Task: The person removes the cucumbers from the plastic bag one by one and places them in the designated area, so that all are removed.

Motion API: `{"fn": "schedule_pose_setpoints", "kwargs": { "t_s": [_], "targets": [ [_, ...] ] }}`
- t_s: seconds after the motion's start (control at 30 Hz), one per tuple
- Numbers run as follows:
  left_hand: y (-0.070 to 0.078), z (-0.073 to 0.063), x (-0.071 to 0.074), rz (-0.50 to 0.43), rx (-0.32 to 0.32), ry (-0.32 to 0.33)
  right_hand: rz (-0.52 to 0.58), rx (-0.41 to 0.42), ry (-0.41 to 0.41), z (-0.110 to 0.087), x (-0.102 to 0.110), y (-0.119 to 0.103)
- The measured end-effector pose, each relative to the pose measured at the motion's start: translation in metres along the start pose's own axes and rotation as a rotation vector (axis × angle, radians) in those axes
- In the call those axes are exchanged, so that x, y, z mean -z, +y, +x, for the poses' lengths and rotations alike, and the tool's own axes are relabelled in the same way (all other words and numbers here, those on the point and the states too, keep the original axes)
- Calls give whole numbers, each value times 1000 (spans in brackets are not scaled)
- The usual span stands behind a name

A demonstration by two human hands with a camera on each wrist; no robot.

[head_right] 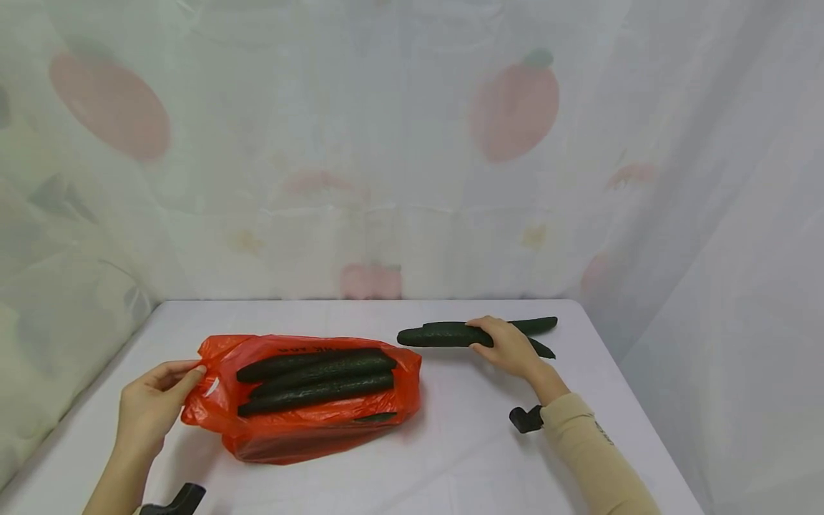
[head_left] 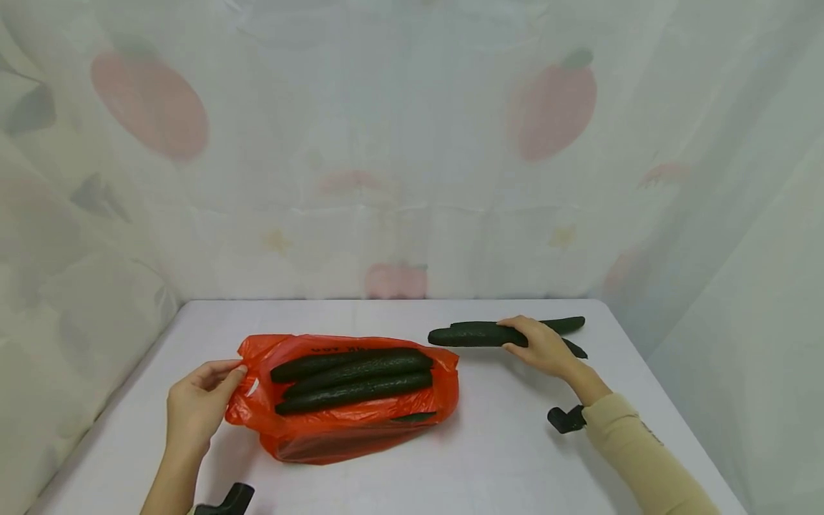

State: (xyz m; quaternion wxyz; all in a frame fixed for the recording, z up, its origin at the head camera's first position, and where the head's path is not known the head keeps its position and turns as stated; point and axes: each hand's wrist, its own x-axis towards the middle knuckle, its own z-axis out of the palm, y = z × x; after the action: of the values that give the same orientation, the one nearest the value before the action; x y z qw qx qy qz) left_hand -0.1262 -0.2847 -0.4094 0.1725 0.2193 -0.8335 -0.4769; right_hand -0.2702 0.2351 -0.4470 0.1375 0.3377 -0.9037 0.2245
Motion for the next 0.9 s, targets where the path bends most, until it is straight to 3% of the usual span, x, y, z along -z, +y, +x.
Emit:
{"fn": "schedule_pose_setpoints", "kwargs": {
  "t_s": [0.33,0.9],
  "targets": [
    [-2,0,0,4,10,1,-7,12,-60,-13,4,25],
    [-5,0,-2,0,15,0,-70,-74,-168,-28,11,49]
  ]
}}
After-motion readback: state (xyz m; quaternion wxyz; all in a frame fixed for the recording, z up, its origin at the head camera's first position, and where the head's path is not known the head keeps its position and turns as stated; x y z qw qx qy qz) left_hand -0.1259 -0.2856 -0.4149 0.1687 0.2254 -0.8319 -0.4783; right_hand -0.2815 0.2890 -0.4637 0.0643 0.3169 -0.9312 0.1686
